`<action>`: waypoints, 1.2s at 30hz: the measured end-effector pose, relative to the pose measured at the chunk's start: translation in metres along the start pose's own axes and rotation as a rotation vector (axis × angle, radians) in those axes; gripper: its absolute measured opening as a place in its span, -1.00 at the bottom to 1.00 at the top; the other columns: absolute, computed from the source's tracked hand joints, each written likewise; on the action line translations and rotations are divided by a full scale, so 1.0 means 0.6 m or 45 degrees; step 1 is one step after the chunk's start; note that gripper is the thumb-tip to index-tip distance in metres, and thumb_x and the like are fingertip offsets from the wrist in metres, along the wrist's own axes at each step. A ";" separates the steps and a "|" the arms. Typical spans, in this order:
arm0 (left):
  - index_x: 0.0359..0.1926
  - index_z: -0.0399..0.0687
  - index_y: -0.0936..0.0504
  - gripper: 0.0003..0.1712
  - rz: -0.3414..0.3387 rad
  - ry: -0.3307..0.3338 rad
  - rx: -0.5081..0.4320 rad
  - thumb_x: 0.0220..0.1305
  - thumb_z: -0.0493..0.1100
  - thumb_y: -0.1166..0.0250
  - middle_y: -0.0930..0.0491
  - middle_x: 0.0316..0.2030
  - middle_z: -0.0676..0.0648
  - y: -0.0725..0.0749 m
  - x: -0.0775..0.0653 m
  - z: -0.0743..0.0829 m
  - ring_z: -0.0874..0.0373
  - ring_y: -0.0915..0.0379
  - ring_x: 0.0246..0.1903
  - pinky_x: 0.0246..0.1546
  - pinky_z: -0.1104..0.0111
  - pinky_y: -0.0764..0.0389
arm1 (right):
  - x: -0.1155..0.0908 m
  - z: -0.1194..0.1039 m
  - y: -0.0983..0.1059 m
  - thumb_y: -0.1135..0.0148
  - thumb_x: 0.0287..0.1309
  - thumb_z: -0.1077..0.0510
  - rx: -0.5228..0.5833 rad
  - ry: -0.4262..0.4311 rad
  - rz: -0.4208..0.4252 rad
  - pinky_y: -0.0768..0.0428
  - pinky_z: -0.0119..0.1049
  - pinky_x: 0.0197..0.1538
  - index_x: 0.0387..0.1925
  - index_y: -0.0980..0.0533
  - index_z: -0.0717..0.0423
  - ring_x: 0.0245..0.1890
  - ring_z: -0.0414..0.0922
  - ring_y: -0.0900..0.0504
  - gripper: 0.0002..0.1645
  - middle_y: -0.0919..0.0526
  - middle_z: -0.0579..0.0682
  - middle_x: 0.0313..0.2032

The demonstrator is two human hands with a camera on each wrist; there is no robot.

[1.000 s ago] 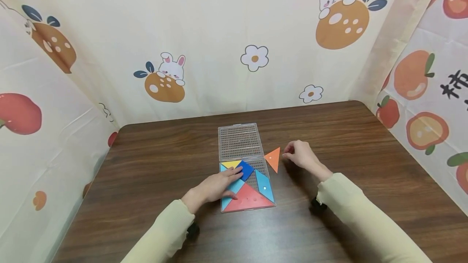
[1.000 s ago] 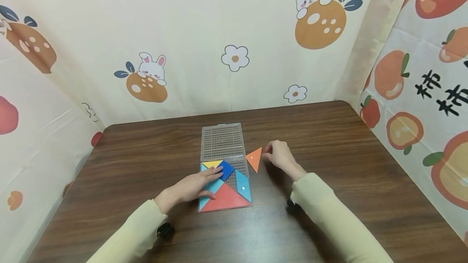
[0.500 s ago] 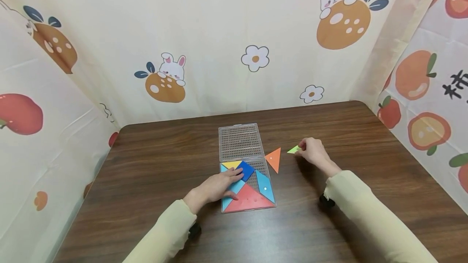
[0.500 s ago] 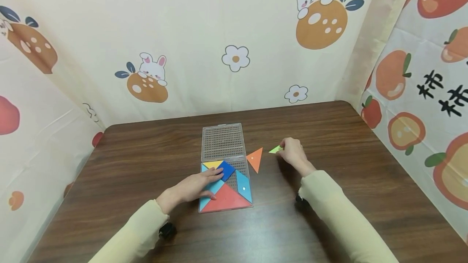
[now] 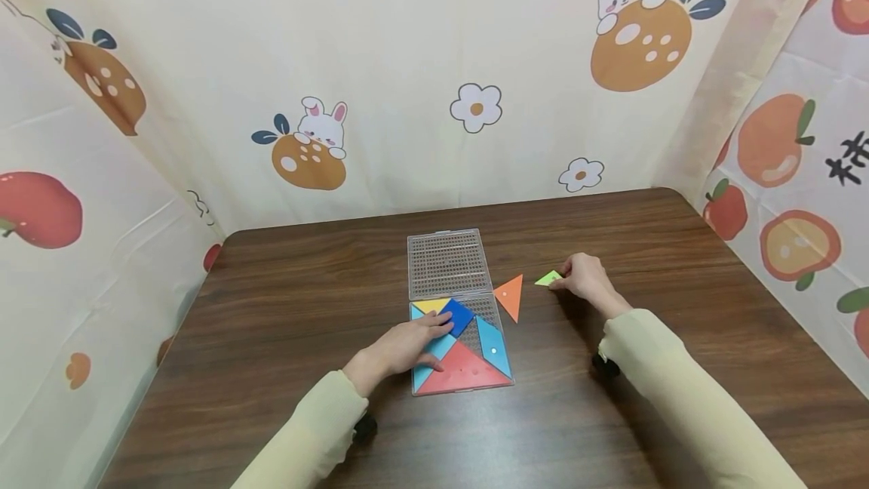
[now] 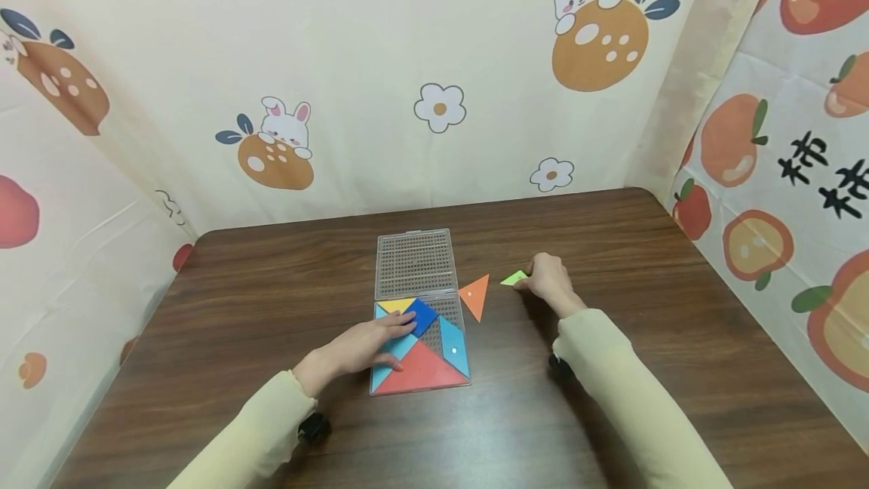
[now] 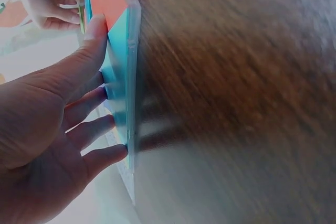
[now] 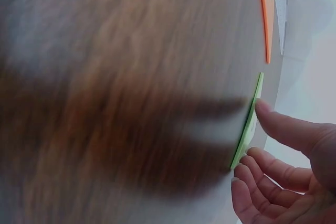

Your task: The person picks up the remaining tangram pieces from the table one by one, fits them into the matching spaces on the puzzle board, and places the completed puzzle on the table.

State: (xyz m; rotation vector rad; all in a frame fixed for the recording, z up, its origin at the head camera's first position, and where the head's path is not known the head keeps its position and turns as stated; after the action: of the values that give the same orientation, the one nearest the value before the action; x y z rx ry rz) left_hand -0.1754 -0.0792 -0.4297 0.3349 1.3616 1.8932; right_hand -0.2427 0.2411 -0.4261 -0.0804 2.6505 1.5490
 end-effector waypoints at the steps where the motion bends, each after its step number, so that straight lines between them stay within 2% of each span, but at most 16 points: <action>1: 0.24 -0.14 -0.27 -0.22 0.002 -0.003 0.002 0.02 0.05 -0.27 -0.14 0.27 -0.06 0.000 0.000 0.000 0.01 0.02 0.26 0.11 0.18 -0.23 | 0.002 0.000 -0.001 -0.41 -0.21 0.12 -0.002 -0.009 -0.004 -0.44 -0.14 -0.32 -0.39 -0.53 0.38 -0.40 0.02 -0.47 -0.60 -0.56 0.17 -0.40; 11: 0.23 -0.15 -0.28 -0.22 0.010 -0.006 0.008 0.00 0.05 -0.27 -0.15 0.27 -0.07 -0.003 0.002 0.000 0.01 0.01 0.26 0.11 0.20 -0.23 | 0.007 -0.005 -0.004 -0.44 -0.28 0.21 -0.013 -0.073 -0.024 -0.44 -0.13 -0.33 -0.40 -0.57 0.36 -0.44 0.01 -0.47 -0.65 -0.59 0.18 -0.40; 17: 0.23 -0.16 -0.28 -0.22 0.012 -0.004 -0.001 0.00 0.05 -0.28 -0.15 0.27 -0.07 -0.004 0.001 0.000 0.01 0.02 0.26 0.12 0.19 -0.22 | 0.009 -0.007 -0.002 -0.46 -0.30 0.19 -0.017 -0.096 -0.032 -0.42 -0.10 -0.32 -0.46 -0.58 0.34 -0.45 0.02 -0.46 -0.68 -0.60 0.16 -0.43; 23: 0.23 -0.16 -0.28 -0.22 0.013 -0.006 -0.006 0.00 0.04 -0.28 -0.15 0.27 -0.07 -0.003 0.001 0.000 0.00 0.02 0.26 0.12 0.19 -0.22 | 0.008 -0.008 -0.001 -0.47 -0.31 0.17 -0.019 -0.111 -0.049 -0.41 -0.17 -0.37 -0.51 -0.57 0.32 -0.48 -0.01 -0.43 -0.69 -0.58 0.13 -0.47; 32: 0.23 -0.16 -0.28 -0.22 0.015 -0.009 -0.011 0.00 0.04 -0.28 -0.15 0.27 -0.07 -0.002 0.002 0.000 0.01 0.02 0.26 0.12 0.20 -0.22 | 0.009 -0.001 0.001 -0.46 -0.30 0.17 0.019 -0.128 -0.032 -0.35 -0.26 -0.44 -0.55 -0.56 0.28 -0.48 -0.03 -0.40 -0.72 -0.54 0.07 -0.51; 36: 0.23 -0.16 -0.28 -0.22 0.014 -0.008 -0.010 0.00 0.04 -0.28 -0.15 0.27 -0.08 -0.002 0.002 -0.001 0.01 0.02 0.26 0.12 0.20 -0.23 | 0.007 0.001 0.002 -0.46 -0.30 0.19 0.025 -0.101 0.008 -0.40 -0.21 -0.41 -0.56 -0.57 0.27 -0.47 -0.01 -0.43 -0.75 -0.57 0.08 -0.50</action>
State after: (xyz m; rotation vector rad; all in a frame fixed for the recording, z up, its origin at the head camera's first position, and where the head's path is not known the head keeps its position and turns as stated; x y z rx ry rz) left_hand -0.1761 -0.0783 -0.4312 0.3447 1.3500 1.9046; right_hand -0.2470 0.2421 -0.4255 -0.0096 2.6068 1.4949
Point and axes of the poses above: each hand's wrist, its own x-axis towards the middle knuckle, its own y-axis out of the back of the hand, z = x × y, the point moved 1 cm from there along x, towards the middle knuckle
